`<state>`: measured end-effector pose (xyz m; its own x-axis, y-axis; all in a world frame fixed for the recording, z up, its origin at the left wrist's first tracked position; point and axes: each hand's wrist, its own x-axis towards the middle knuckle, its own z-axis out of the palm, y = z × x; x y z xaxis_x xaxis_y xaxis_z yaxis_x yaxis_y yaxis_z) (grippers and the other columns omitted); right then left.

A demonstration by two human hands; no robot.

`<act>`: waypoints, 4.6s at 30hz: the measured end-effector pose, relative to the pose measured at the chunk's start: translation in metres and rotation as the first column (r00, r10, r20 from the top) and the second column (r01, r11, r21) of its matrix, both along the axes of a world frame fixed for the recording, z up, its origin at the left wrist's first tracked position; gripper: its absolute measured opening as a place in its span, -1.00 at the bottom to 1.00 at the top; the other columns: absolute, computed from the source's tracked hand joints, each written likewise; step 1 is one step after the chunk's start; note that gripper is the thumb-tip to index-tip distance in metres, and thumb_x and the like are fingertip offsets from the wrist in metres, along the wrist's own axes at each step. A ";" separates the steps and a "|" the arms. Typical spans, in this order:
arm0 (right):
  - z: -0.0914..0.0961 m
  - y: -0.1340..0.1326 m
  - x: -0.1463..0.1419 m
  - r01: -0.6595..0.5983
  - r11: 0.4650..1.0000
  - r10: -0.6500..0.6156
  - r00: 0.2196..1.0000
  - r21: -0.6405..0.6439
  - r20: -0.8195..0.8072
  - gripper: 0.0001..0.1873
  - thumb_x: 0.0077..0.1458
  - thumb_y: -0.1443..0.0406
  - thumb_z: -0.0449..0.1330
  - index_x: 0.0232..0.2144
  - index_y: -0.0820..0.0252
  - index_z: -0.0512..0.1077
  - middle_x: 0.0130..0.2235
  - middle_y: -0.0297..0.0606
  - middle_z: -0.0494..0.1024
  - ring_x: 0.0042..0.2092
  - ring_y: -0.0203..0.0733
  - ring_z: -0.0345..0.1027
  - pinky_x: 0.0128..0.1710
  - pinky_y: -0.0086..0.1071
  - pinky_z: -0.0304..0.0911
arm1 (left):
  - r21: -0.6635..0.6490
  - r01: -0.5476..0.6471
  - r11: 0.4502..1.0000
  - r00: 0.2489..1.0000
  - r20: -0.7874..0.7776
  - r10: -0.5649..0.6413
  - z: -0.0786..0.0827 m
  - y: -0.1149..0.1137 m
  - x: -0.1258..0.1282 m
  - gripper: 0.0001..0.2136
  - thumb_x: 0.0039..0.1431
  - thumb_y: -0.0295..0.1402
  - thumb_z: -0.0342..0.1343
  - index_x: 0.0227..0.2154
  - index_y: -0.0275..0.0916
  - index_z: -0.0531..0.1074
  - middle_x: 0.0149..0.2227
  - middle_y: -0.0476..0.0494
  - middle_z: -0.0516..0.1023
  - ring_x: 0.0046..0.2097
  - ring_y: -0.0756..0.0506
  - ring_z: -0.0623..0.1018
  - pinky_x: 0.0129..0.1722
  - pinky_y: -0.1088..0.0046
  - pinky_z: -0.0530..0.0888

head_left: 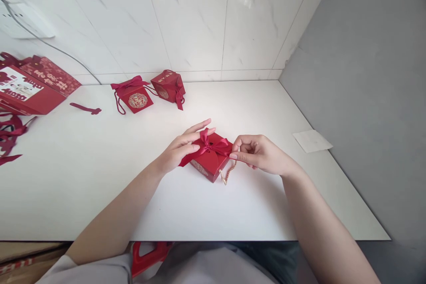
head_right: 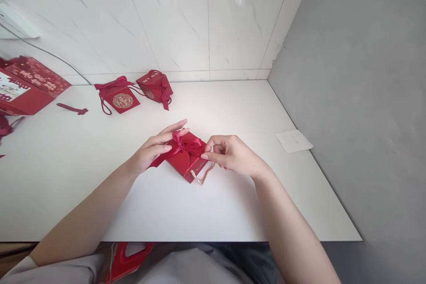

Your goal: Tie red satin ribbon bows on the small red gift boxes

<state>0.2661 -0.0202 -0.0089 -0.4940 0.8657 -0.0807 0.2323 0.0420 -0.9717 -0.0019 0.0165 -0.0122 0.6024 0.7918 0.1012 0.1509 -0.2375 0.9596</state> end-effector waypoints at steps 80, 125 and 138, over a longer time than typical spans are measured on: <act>-0.014 -0.003 -0.041 0.286 0.877 -0.294 0.955 0.387 -0.040 -0.76 0.29 0.19 0.09 -0.40 0.11 0.42 0.12 -0.15 0.31 0.27 -0.06 0.08 0.18 -0.13 0.11 | 0.142 -0.257 0.956 0.962 -0.059 0.267 -0.004 -0.008 0.011 -0.67 0.23 -0.27 0.11 -0.63 -0.21 0.52 0.11 -0.14 0.49 0.13 -0.23 0.45 0.18 0.13 0.32; -0.001 -0.005 -0.028 0.145 0.989 -0.145 0.987 -0.003 -0.072 -0.59 0.09 0.25 0.20 -0.74 0.13 0.25 0.21 -0.22 0.39 0.32 0.03 0.10 0.18 -0.11 0.14 | -0.066 -0.324 0.944 0.946 -0.007 0.325 0.005 -0.008 0.011 -0.59 0.16 -0.26 0.13 -0.76 -0.25 0.28 0.06 -0.22 0.54 0.06 -0.26 0.51 -0.03 0.22 0.47; 0.005 0.005 0.016 0.087 0.996 -0.089 0.995 -0.036 -0.046 -0.74 0.17 0.06 0.19 -0.19 0.06 0.45 0.15 -0.18 0.45 0.21 -0.01 0.27 0.20 -0.04 0.11 | -0.065 -0.137 0.988 0.990 0.007 0.137 0.008 -0.008 0.007 -0.69 0.20 -0.27 0.11 -0.63 -0.24 0.47 0.10 -0.19 0.49 0.18 -0.25 0.41 0.22 0.16 0.30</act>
<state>0.2818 -0.0149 -0.0043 -0.4197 0.9033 -0.0888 0.1875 -0.0094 -0.9822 0.0050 0.0084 -0.0039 0.4869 0.8718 0.0539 0.1665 -0.1532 0.9741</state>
